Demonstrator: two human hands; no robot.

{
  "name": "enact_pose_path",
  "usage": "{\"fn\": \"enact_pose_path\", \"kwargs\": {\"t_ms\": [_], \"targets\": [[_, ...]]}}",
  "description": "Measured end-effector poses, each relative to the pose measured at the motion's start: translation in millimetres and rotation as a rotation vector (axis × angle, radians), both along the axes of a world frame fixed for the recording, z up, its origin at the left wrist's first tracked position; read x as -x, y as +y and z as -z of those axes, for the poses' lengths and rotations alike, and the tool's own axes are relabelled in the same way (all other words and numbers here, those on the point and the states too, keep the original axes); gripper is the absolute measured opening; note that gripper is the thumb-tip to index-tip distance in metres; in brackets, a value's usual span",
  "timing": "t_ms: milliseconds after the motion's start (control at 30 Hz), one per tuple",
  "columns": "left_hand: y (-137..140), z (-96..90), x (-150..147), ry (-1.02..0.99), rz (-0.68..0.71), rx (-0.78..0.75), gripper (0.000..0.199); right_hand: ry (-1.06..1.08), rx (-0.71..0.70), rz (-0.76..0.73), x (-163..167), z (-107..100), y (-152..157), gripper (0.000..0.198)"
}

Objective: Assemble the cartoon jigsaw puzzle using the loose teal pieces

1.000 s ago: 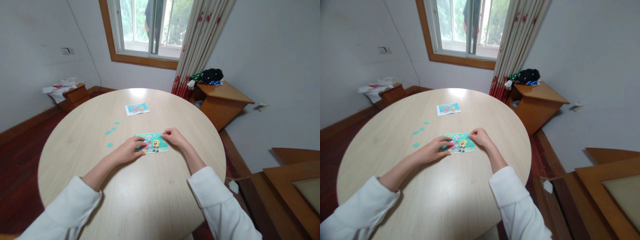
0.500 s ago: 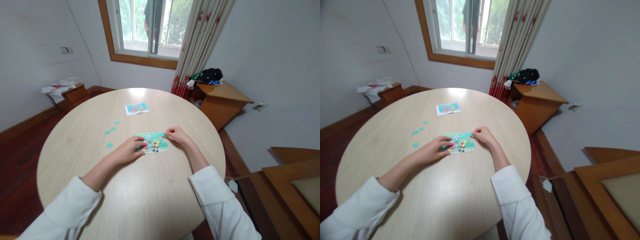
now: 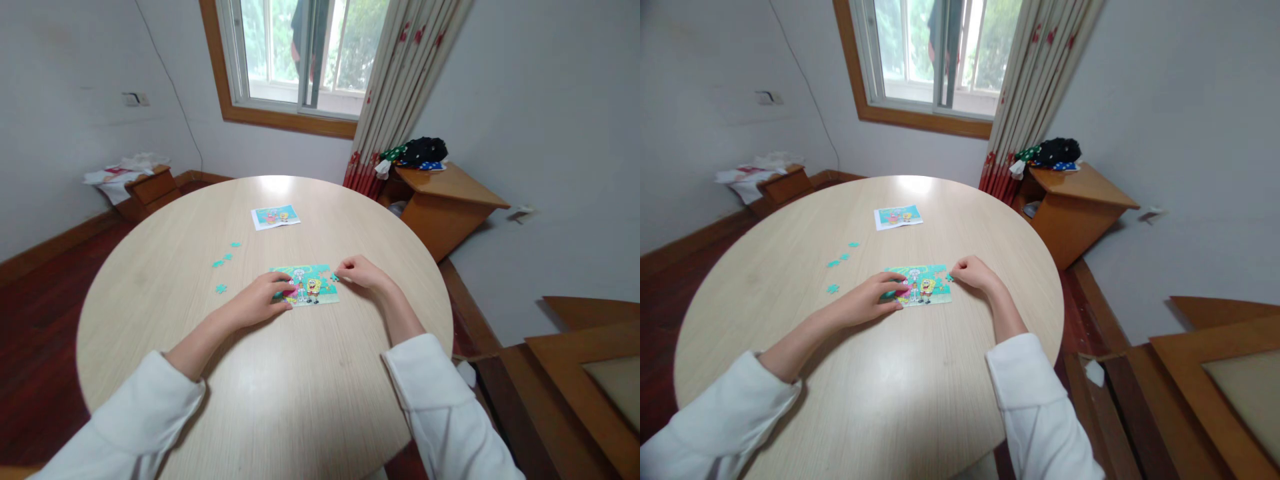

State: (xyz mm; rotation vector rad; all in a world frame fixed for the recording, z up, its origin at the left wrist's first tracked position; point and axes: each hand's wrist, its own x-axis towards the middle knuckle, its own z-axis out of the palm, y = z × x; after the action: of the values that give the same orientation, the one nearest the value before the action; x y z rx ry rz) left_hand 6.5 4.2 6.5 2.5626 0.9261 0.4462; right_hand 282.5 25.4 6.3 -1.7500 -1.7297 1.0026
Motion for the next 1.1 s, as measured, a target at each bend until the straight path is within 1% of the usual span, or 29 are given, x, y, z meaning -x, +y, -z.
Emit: {"fn": "enact_pose_path", "kwargs": {"t_ms": [167, 467, 900, 1100], "targets": [[-0.4, -1.9, -1.4, 0.0, -0.007, -0.001, 0.033, -0.024, -0.036, 0.024, 4.4, 2.8, 1.5, 0.02], [-0.9, -2.4, -3.6, -0.013, -0.006, -0.002, 0.032, -0.137, -0.085, 0.036, 6.6, 5.3, 2.2, 0.023], [-1.0, 0.0, -3.9, -0.009, -0.006, -0.002, 0.032, -0.12, -0.049, 0.007, 5.6, 0.4, -0.8, 0.025], [-0.3, 1.6, -2.1, -0.021, -0.003, -0.01, 0.031, -0.063, -0.005, -0.048, 1.5, 2.3, -0.2, 0.033]]}}
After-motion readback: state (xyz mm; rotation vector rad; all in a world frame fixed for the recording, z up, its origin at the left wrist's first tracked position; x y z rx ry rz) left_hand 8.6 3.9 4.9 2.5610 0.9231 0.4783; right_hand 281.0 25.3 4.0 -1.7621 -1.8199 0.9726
